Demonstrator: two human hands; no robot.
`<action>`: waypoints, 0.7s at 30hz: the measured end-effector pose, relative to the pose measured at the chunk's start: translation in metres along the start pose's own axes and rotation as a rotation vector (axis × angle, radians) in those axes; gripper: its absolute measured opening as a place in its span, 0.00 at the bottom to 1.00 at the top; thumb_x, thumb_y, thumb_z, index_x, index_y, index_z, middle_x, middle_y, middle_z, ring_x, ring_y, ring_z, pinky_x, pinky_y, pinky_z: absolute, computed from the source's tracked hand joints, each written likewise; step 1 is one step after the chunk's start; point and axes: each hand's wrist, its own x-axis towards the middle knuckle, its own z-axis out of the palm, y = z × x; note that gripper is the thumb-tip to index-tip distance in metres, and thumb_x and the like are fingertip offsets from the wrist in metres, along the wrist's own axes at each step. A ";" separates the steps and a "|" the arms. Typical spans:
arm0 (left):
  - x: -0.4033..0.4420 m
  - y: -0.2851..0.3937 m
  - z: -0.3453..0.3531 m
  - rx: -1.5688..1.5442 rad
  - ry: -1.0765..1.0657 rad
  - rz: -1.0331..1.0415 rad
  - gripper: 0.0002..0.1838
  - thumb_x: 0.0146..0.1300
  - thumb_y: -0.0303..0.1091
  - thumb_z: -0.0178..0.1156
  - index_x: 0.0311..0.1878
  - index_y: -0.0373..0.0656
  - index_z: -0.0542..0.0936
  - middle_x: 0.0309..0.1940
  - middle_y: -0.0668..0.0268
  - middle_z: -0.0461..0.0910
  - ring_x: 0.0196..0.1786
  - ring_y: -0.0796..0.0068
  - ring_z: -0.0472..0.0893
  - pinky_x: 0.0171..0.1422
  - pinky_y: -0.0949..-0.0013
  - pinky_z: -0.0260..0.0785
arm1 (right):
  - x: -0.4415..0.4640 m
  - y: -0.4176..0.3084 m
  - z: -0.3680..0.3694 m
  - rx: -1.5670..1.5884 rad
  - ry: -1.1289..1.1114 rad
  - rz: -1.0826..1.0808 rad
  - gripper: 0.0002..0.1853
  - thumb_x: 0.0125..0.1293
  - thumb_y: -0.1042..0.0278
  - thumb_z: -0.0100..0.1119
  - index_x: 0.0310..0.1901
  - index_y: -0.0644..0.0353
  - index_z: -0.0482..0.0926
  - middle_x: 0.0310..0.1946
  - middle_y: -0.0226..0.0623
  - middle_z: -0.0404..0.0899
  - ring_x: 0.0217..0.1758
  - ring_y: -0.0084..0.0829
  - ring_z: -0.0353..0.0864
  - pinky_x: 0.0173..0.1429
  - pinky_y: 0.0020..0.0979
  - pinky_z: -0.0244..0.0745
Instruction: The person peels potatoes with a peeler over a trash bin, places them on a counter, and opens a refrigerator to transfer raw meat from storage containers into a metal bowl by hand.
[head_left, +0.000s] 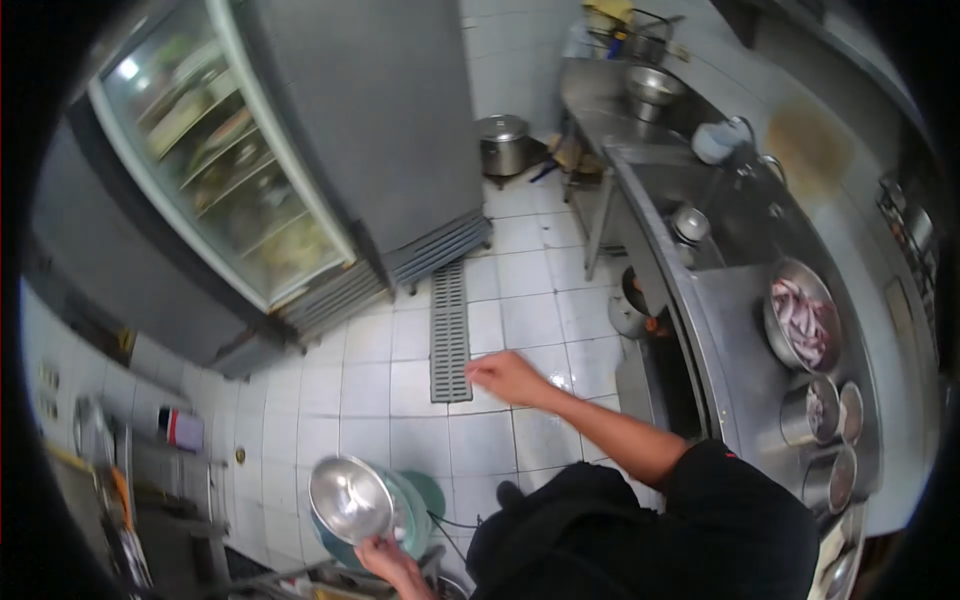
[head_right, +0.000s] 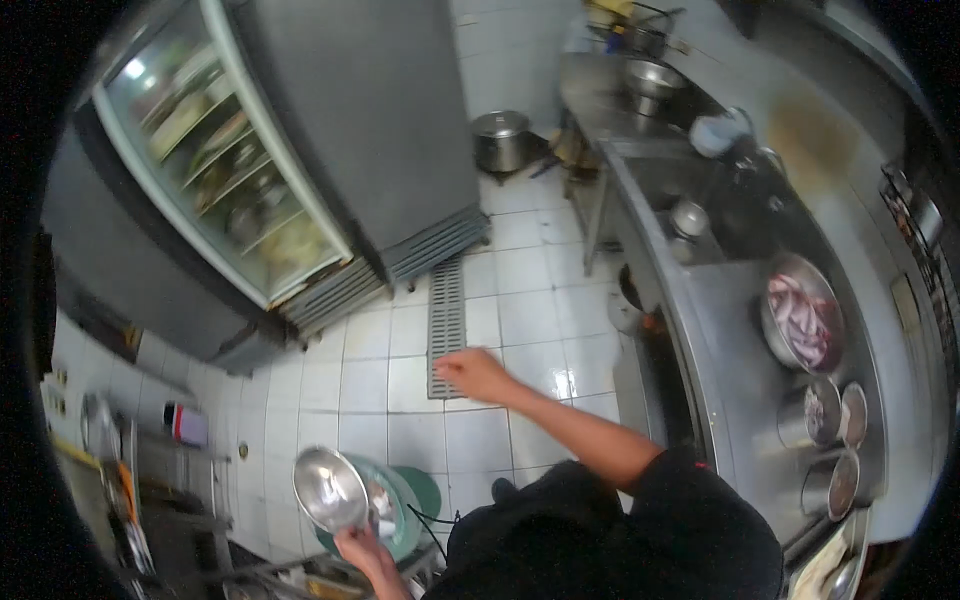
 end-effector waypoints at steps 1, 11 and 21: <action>0.006 0.016 0.052 0.002 -0.089 0.004 0.04 0.61 0.25 0.51 0.37 0.41 0.67 0.38 0.63 0.70 0.44 0.68 0.71 0.52 0.57 0.71 | 0.003 0.006 -0.033 -0.016 0.098 0.045 0.13 0.66 0.65 0.60 0.47 0.64 0.84 0.38 0.44 0.86 0.40 0.34 0.85 0.48 0.32 0.78; 0.002 0.009 0.401 -0.087 -0.523 -0.044 0.09 0.62 0.19 0.53 0.37 0.42 0.64 0.41 0.61 0.73 0.47 0.66 0.77 0.58 0.56 0.76 | 0.114 0.088 -0.290 -0.157 0.507 0.179 0.13 0.64 0.65 0.61 0.46 0.65 0.84 0.36 0.45 0.86 0.39 0.35 0.85 0.46 0.33 0.77; -0.012 -0.055 0.475 -0.115 -0.238 -0.143 0.08 0.63 0.19 0.53 0.40 0.40 0.64 0.44 0.57 0.71 0.49 0.60 0.76 0.60 0.51 0.74 | 0.437 0.001 -0.394 -0.350 0.436 -0.265 0.15 0.63 0.62 0.60 0.47 0.61 0.84 0.44 0.46 0.85 0.50 0.41 0.83 0.54 0.37 0.76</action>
